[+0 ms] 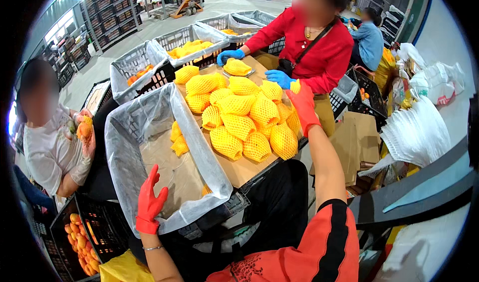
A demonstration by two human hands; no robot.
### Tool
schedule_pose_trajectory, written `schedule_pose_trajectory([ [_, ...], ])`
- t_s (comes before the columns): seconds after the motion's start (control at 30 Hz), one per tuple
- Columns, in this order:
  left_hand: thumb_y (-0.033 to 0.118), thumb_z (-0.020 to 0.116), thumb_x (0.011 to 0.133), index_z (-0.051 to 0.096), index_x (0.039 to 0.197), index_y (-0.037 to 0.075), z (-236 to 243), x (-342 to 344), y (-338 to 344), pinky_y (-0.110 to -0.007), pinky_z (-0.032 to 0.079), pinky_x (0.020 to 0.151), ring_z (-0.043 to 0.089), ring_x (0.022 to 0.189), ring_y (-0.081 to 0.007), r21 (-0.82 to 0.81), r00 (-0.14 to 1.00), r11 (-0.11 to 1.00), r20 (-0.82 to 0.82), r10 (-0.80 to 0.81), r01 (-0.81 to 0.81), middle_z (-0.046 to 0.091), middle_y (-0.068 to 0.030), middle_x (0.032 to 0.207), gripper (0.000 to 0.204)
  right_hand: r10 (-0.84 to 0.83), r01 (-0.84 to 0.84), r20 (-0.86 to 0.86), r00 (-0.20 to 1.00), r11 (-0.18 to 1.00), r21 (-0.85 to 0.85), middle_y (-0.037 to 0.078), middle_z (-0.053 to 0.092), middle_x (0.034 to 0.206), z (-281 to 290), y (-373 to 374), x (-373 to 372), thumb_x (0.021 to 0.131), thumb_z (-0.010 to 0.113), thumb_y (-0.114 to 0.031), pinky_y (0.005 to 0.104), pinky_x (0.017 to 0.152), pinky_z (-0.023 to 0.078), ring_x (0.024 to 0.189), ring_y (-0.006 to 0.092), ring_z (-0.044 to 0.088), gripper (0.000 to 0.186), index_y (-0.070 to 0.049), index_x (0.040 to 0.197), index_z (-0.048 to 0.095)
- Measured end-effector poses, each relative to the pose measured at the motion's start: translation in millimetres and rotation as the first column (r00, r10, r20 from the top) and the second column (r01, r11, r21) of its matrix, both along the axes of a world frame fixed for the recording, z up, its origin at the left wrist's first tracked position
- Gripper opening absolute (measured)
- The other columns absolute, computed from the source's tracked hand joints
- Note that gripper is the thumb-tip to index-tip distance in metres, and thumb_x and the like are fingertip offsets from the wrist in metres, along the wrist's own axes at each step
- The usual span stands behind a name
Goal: The person sorts fruit by picking them from a central crate, placing them into yellow foam protective sleeves, and then depositing them into a separate bin.
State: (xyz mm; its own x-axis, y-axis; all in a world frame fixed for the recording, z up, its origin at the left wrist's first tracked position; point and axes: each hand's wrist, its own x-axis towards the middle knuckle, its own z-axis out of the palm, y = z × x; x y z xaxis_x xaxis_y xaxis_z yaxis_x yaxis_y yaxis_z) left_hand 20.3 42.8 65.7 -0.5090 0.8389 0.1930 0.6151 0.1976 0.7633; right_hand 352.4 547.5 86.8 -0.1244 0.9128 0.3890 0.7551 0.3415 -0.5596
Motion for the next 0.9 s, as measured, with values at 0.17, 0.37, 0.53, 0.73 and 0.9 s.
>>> schedule_pose_trajectory([
  [0.17, 0.003, 0.071, 0.081, 0.045, 0.15, 0.015, 3.0, 4.1, 7.1, -0.041, 0.048, 0.101, 0.062, 0.117, -0.0311, -0.063, 0.999, 0.997, -0.01, 0.04, -0.04, 0.063, -0.0184, 0.129, 0.075, 0.284, -0.289, -0.193, 0.939, 0.957, 0.002, 0.025, 0.058, 0.134, -62.8, 65.6, 21.3, 0.096, 0.058, -0.04, 0.0427, 0.107, 0.042, 0.127, 0.0369, 0.054, 0.054, -0.003, 0.136, 0.057],
  [0.37, 0.008, 0.07, 0.084, 0.05, 0.147, 0.018, -8.7, -3.1, -22.2, -0.041, 0.05, 0.097, 0.061, 0.114, -0.0325, -0.105, 0.992, 0.992, -0.112, 0.06, -0.072, 0.065, -0.0168, 0.126, 0.067, 0.356, -0.409, -0.22, 0.908, 0.869, -0.279, 0.018, 0.062, 0.13, -62.4, 79.2, 0.8, 0.087, 0.071, -0.017, 0.0397, 0.095, 0.049, 0.117, 0.027, 0.06, 0.054, -0.006, 0.137, 0.056],
  [0.53, 0.014, 0.07, 0.086, 0.051, 0.145, 0.017, -6.3, -3.1, -3.2, -0.042, 0.051, 0.093, 0.061, 0.109, -0.0349, -0.052, 0.944, 0.991, -0.314, 0.099, -0.121, 0.065, -0.0161, 0.121, 0.062, 0.472, -0.263, -0.393, 0.789, 0.838, 0.478, 0.012, 0.065, 0.125, 37.7, 14.3, -38.3, 0.096, 0.059, 0.001, 0.032, 0.097, 0.051, 0.114, 0.0202, 0.062, 0.035, 0.0, 0.131, 0.057],
  [0.73, 0.011, 0.071, 0.085, 0.056, 0.142, 0.015, -2.1, -6.9, -8.9, -0.04, 0.051, 0.095, 0.062, 0.112, -0.0308, 0.155, 0.887, 0.961, -0.372, 0.271, -0.229, 0.066, -0.0131, 0.126, 0.059, 0.971, -0.971, 0.002, 0.238, 0.238, 0.007, 0.016, 0.066, 0.128, 72.3, -231.0, -255.6, 0.09, 0.068, -0.023, 0.0402, 0.099, 0.049, 0.116, 0.0327, 0.063, 0.045, -0.009, 0.132, 0.061],
  [0.9, 0.013, 0.069, 0.087, 0.056, 0.14, 0.011, -10.8, -15.5, -16.3, -0.039, 0.051, 0.096, 0.062, 0.115, -0.0313, 0.203, 0.949, 0.965, -0.232, 0.213, -0.167, 0.066, -0.0121, 0.128, 0.054, 0.901, -0.974, 0.434, -0.001, 0.098, -0.206, 0.013, 0.068, 0.11, -81.4, -261.3, -388.7, 0.096, 0.061, -0.032, 0.0422, 0.087, 0.05, 0.101, 0.0309, 0.064, 0.037, -0.007, 0.122, 0.063],
])
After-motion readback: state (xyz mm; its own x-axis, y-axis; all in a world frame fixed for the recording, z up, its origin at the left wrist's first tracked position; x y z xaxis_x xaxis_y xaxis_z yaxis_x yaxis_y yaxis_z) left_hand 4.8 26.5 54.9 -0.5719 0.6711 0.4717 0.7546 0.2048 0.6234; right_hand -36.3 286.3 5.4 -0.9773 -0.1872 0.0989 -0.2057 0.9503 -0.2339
